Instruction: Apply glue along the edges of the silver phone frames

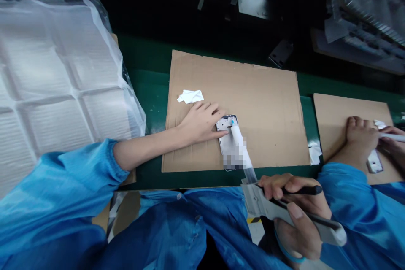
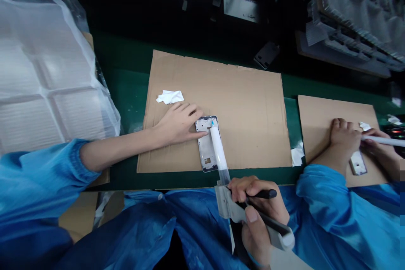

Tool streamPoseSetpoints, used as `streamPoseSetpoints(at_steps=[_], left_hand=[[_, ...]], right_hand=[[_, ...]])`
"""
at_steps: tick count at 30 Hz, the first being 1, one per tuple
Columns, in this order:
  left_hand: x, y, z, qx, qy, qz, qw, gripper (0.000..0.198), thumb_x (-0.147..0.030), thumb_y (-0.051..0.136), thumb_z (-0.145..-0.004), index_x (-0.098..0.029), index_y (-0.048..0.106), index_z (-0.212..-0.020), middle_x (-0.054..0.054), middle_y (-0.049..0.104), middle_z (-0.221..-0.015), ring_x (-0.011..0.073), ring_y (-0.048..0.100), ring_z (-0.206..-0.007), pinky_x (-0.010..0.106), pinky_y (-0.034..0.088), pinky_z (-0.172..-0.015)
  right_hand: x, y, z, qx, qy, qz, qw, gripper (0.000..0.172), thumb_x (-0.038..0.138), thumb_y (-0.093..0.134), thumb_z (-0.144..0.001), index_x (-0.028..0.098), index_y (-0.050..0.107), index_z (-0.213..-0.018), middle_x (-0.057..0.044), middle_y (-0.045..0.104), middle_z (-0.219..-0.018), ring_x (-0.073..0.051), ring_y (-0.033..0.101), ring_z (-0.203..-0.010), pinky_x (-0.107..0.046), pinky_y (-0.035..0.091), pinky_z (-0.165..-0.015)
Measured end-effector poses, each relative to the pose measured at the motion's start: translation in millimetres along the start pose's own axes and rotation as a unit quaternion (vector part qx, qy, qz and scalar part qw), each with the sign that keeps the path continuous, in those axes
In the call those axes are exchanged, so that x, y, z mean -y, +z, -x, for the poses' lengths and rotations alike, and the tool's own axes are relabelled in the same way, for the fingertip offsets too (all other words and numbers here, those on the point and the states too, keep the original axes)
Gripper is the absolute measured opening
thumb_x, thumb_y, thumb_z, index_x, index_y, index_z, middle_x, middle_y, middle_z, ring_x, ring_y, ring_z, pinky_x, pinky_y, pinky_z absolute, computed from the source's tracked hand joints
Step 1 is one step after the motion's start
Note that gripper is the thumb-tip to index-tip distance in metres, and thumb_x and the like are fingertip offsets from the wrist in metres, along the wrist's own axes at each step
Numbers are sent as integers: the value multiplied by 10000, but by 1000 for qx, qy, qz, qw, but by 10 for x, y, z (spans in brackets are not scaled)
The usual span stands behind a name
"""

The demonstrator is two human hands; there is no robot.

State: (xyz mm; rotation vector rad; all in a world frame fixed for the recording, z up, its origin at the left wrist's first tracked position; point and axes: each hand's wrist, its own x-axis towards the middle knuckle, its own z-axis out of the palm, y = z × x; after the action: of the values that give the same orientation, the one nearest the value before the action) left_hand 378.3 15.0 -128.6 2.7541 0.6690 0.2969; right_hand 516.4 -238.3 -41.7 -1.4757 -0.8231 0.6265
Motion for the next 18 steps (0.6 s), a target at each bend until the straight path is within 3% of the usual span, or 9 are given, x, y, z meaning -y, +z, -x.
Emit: streamPoseSetpoints(at_steps=[18], left_hand=[[10,7,1,-5,7,1,1000,536,-615,611,-1066,-167,677,-1353,128,704,-1298,315,642,-1159,437,432,-1044]], right_hand=[[-2,-7,3,-10,7,-26,1000,150,348,675,-859,354,706,-1005,-55,495,-708,-209,570,-665,-572,525,-645]])
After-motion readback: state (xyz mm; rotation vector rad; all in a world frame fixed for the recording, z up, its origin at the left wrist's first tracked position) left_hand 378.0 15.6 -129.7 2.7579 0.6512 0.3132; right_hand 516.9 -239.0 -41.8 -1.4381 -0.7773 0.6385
